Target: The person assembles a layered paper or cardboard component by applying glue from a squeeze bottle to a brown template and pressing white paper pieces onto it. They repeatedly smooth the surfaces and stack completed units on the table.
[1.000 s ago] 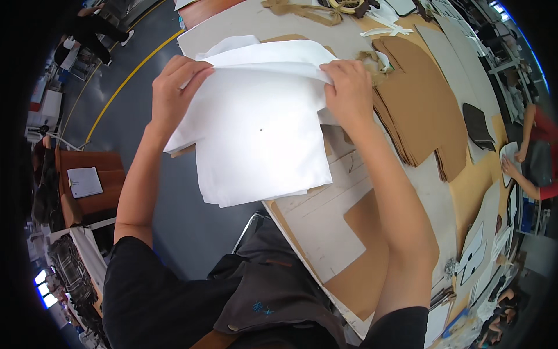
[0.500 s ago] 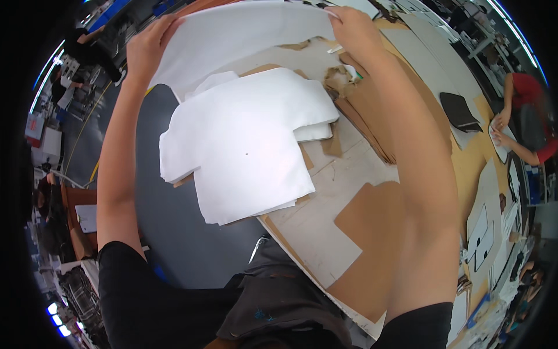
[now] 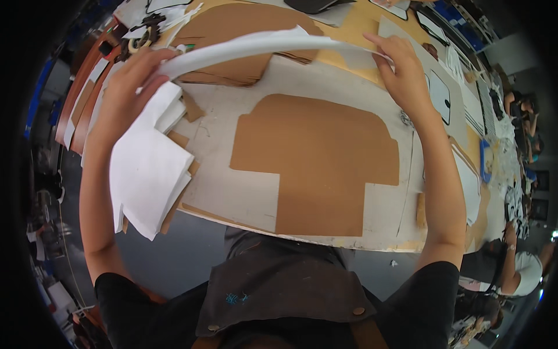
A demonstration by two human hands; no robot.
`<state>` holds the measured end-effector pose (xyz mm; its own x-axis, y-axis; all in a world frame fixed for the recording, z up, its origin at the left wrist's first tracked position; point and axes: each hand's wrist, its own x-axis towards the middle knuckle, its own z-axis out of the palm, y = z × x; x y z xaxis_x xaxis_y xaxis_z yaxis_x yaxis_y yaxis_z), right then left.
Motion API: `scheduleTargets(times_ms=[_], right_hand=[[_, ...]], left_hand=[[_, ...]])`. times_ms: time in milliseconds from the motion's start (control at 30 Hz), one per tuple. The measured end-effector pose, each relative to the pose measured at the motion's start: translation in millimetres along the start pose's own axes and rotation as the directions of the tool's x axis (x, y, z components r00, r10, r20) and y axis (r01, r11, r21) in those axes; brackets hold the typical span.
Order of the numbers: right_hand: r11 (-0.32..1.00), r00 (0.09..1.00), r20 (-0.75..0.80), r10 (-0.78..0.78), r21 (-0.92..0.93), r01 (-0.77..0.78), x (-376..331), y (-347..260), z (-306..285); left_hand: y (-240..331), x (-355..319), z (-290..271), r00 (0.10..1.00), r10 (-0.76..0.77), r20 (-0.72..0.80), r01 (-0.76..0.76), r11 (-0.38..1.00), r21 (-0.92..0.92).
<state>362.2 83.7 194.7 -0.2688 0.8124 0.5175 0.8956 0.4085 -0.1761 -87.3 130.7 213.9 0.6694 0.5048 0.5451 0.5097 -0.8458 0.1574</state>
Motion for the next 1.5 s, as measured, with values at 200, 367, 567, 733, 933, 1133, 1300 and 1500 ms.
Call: scheduleTargets(times_ms=[200, 367, 567, 733, 933, 1133, 1300, 1500], right_hand=[[0.944, 0.943, -0.047, 0.33, 0.012, -0.33, -71.3, 78.1, -9.4], [0.915, 0.898, -0.206, 0.389, -0.028, -0.403, -98.7, 114.7, -18.1], [0.927, 0.911, -0.187, 0.368, 0.005, -0.374, -121.8, 84.1, -41.9], [0.946, 0.933, -0.159, 0.323, 0.038, -0.321, -106.7, 61.3, -53.7], [0.917, 0.905, -0.158, 0.396, 0.021, -0.398, -113.9, 81.1, -65.2], [0.881, 0.856, -0.213, 0.472, 0.084, -0.465, -104.4, 122.6, -49.0], [0.938, 0.893, -0.328, 0.306, -0.055, -0.342, -112.1, 108.3, -49.6], [0.881, 0.846, -0.258, 0.467, 0.048, -0.472, -177.6, 57.3, -21.2]], left_hand=[[-24.8, 59.0, 115.6, 0.994, -0.003, 0.107, 0.009, 0.999, -0.05], [-13.6, 86.2, 132.6, 0.995, -0.093, -0.045, 0.092, 0.996, -0.019], [39.2, 50.2, 163.0, 0.987, -0.097, 0.131, 0.121, 0.974, -0.194], [37.8, 51.4, 245.5, 0.964, -0.085, 0.252, 0.148, 0.959, -0.243], [27.5, 82.8, 266.6, 0.826, -0.143, 0.545, 0.272, 0.948, -0.163], [-9.4, 106.9, 216.7, 0.991, 0.046, -0.129, -0.061, 0.991, -0.115], [26.7, 93.4, 138.3, 0.995, 0.019, -0.095, -0.026, 0.997, -0.077], [63.0, 19.2, 134.9, 0.993, 0.101, -0.063, -0.101, 0.995, 0.003]])
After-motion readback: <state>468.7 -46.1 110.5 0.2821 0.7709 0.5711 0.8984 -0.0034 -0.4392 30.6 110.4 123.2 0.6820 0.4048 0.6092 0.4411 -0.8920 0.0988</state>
